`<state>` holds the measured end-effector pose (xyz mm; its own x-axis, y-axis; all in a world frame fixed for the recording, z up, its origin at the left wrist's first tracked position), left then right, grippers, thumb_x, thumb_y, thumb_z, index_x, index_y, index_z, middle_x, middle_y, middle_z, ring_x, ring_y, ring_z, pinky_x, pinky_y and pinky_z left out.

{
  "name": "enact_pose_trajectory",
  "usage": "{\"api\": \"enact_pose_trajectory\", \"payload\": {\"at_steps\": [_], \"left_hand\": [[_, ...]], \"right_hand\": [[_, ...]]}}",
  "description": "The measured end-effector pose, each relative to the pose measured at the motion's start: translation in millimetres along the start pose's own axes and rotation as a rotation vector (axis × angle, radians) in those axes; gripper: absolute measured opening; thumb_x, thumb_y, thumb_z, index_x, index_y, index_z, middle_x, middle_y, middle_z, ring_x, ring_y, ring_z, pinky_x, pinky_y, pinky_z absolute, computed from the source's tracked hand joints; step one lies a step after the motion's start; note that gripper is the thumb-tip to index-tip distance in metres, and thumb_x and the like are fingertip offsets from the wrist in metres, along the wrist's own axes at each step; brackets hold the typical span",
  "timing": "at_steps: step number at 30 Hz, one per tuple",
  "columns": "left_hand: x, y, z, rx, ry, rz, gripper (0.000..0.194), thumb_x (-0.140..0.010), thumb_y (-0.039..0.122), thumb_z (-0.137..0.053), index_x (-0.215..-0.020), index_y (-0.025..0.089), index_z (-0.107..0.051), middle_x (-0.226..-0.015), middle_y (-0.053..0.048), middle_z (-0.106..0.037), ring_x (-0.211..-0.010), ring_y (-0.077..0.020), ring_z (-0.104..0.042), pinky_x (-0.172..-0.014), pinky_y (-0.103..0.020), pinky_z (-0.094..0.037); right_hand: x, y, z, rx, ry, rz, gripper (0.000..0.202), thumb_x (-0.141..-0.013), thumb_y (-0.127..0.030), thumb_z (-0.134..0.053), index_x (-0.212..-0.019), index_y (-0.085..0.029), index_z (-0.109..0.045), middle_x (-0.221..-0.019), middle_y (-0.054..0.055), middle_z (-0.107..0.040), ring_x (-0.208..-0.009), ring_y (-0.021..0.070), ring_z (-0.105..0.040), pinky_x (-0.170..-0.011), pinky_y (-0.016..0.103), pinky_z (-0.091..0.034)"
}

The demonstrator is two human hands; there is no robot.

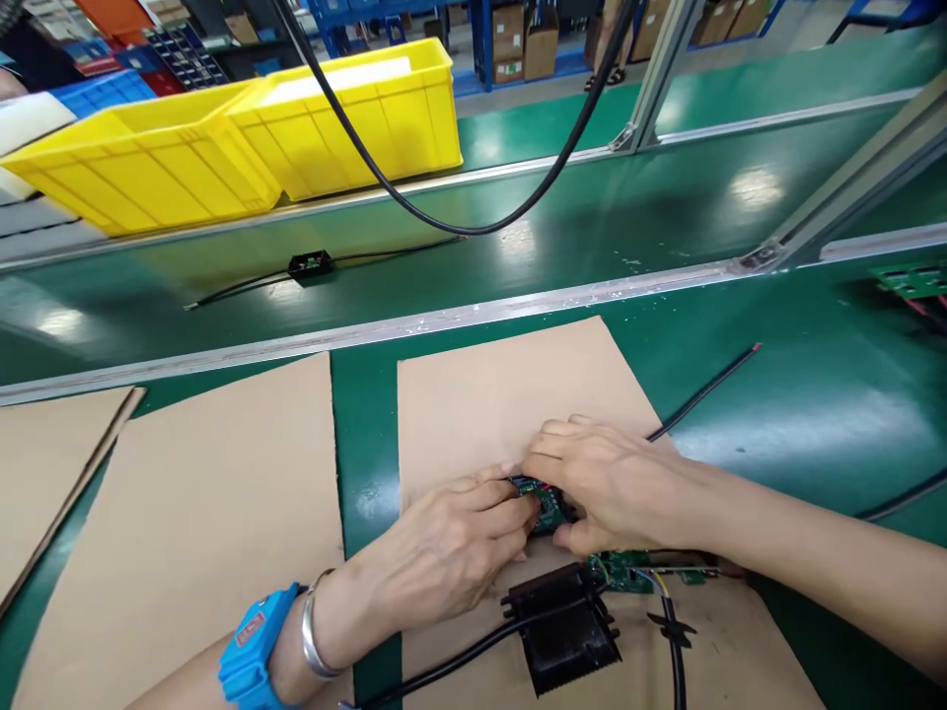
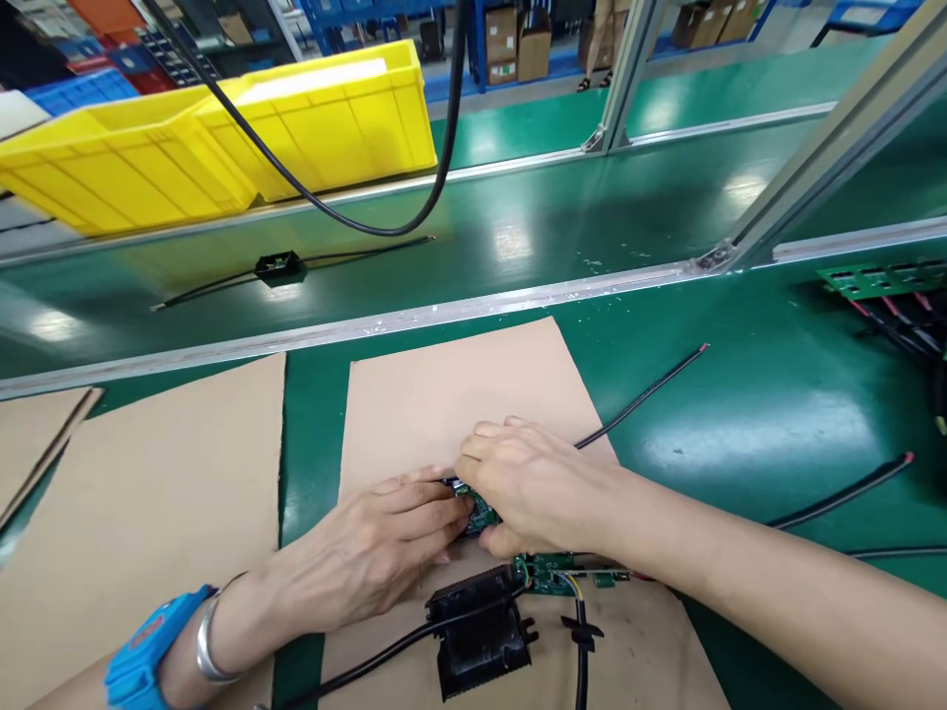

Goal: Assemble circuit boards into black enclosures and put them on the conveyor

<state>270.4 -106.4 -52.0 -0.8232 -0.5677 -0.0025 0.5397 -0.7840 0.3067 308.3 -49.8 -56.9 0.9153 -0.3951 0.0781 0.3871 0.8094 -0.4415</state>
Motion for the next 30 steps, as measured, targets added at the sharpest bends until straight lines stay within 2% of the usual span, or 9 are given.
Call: {"api": "enact_pose_trajectory", "payload": {"at_steps": [3, 6, 11, 13, 15, 18, 22, 27, 30], "left_hand": [[-1, -1, 1.7, 0.035, -0.001, 0.002, 0.026, -0.101, 0.016, -0.038, -0.110, 0.014, -0.063, -0.118, -0.005, -0.066, -0.122, -0.0174, -0.053, -0.120, -0.037, -0.027], [2, -3, 1.0, 0.048, 0.049, 0.019, 0.026, -0.100, 0.017, -0.040, -0.118, 0.014, -0.059, -0.122, -0.004, -0.064, -0.121, -0.0179, -0.053, -0.120, -0.038, -0.028], [12, -3, -2.4, 0.061, 0.150, 0.082, 0.027, -0.097, 0.016, -0.046, -0.123, 0.015, -0.053, -0.126, -0.006, -0.060, -0.120, -0.0203, -0.052, -0.115, -0.041, -0.035], [16, -9, 0.7, 0.088, 0.223, 0.155, 0.031, -0.093, 0.016, -0.050, -0.124, 0.015, -0.051, -0.129, -0.011, -0.054, -0.123, -0.0235, -0.049, -0.109, -0.041, -0.042], [20, -19, 4.7, 0.145, 0.304, 0.252, 0.044, -0.087, 0.017, -0.057, -0.129, 0.013, -0.045, -0.134, -0.015, -0.047, -0.127, -0.0269, -0.044, -0.105, -0.042, -0.045], [20, -28, 4.4, 0.248, 0.344, 0.316, 0.060, -0.081, 0.017, -0.063, -0.135, 0.014, -0.037, -0.130, -0.015, -0.049, -0.122, -0.0263, -0.047, -0.104, -0.043, -0.045], [18, -34, 0.9, 0.305, 0.326, 0.347, 0.056, -0.080, 0.017, -0.063, -0.130, 0.018, -0.039, -0.120, -0.011, -0.056, -0.110, -0.0243, -0.054, -0.097, -0.042, -0.049], [23, -37, -4.9, 0.335, 0.313, 0.400, 0.059, -0.078, 0.017, -0.066, -0.130, 0.021, -0.040, -0.123, -0.009, -0.057, -0.111, -0.0240, -0.055, -0.097, -0.040, -0.047], [28, -43, -6.1, 0.329, 0.316, 0.442, 0.066, -0.077, 0.026, -0.072, -0.133, 0.022, -0.038, -0.128, -0.010, -0.056, -0.116, -0.0255, -0.054, -0.101, -0.040, -0.044]], "right_hand": [[-1, 2, -1, -0.067, 0.016, 0.004, 0.030, -0.070, -0.024, -0.072, -0.098, -0.016, -0.063, -0.094, 0.004, -0.061, -0.091, 0.0216, -0.054, -0.084, 0.034, -0.042], [0, 5, 1, -0.128, 0.021, -0.007, 0.037, -0.071, -0.025, -0.074, -0.106, -0.016, -0.064, -0.097, 0.005, -0.061, -0.094, 0.0220, -0.054, -0.086, 0.034, -0.043], [14, 16, 12, -0.168, 0.018, -0.115, 0.050, -0.076, -0.041, -0.076, -0.115, -0.015, -0.060, -0.105, 0.007, -0.060, -0.101, 0.0238, -0.054, -0.088, 0.034, -0.044], [20, 20, 16, -0.164, 0.029, -0.191, 0.042, -0.083, -0.038, -0.069, -0.117, -0.016, -0.058, -0.105, 0.007, -0.058, -0.097, 0.0229, -0.056, -0.084, 0.034, -0.046], [23, 18, 16, -0.143, 0.033, -0.219, 0.031, -0.086, -0.030, -0.064, -0.115, -0.019, -0.058, -0.102, 0.005, -0.056, -0.091, 0.0215, -0.058, -0.079, 0.033, -0.046], [18, 6, 14, -0.039, 0.033, -0.192, 0.021, -0.084, -0.029, -0.064, -0.104, -0.024, -0.061, -0.096, 0.003, -0.054, -0.079, 0.0206, -0.059, -0.068, 0.032, -0.044], [9, -5, 18, 0.071, 0.049, -0.185, 0.019, -0.080, -0.040, -0.070, -0.096, -0.030, -0.065, -0.086, -0.001, -0.057, -0.069, 0.0198, -0.059, -0.056, 0.029, -0.036], [7, -9, 32, 0.102, 0.062, -0.199, 0.036, -0.069, -0.051, -0.076, -0.094, -0.026, -0.069, -0.079, -0.001, -0.064, -0.070, 0.0220, -0.061, -0.057, 0.030, -0.034], [7, -8, 33, 0.102, 0.033, -0.202, 0.033, -0.067, -0.047, -0.076, -0.090, -0.024, -0.070, -0.078, 0.001, -0.066, -0.072, 0.0221, -0.061, -0.060, 0.029, -0.037]]}}
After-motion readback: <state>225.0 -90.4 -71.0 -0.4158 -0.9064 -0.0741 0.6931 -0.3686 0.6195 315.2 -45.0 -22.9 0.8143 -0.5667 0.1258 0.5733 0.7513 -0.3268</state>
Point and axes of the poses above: each hand's wrist, its own x-axis away from the middle knuckle, its own z-axis out of the back of the hand, y = z × x, the point moved 10 cm from there along -x, towards the middle knuckle
